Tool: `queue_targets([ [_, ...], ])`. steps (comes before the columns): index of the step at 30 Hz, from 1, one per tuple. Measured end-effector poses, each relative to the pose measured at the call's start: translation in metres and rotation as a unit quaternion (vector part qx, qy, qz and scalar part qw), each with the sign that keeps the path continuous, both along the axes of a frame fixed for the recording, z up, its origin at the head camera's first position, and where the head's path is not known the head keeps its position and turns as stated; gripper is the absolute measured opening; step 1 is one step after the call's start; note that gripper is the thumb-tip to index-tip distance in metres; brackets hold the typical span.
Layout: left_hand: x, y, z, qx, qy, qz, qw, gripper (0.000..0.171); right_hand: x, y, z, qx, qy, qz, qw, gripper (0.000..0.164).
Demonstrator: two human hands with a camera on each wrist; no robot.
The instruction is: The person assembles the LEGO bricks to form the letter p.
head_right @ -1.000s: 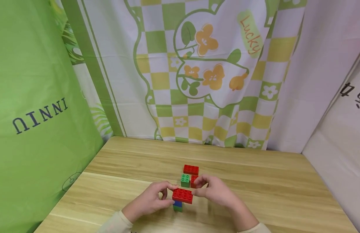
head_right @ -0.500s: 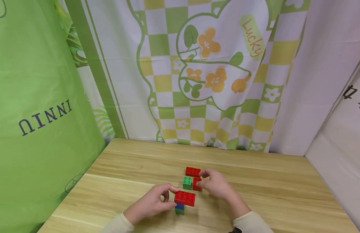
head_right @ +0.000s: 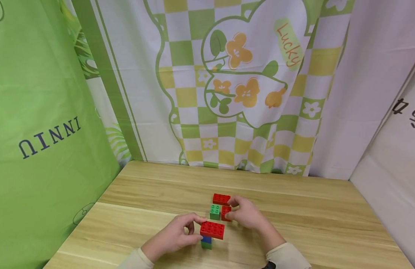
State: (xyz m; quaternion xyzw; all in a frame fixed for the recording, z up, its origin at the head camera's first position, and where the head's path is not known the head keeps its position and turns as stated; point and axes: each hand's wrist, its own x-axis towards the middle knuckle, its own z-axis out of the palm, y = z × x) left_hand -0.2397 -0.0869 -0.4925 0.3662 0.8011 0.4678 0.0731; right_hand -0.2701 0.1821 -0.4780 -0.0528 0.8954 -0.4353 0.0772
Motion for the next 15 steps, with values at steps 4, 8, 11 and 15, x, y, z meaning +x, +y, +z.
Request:
queue_targets([
  [4, -0.0005, -0.0005, 0.0, -0.002, 0.002, 0.0, 1.0, 0.041, 0.0004, -0.0009, -0.0012, -0.02, -0.014, 0.003, 1.0, 0.042],
  [8, -0.0009, -0.0003, -0.0007, 0.0, -0.001, 0.0, 1.0, 0.041, 0.0009, -0.0009, -0.0023, -0.019, -0.013, 0.009, 1.0, 0.044],
  [11, -0.0008, 0.0001, -0.0007, 0.002, -0.005, 0.0, 1.0, 0.04, 0.0012, -0.0006, -0.0023, -0.013, -0.008, 0.012, 1.0, 0.044],
  [15, -0.0005, 0.0001, 0.0002, 0.0, -0.011, 0.001, 0.9999, 0.04, 0.0006, 0.0001, -0.0031, -0.016, -0.004, 0.023, 1.0, 0.041],
])
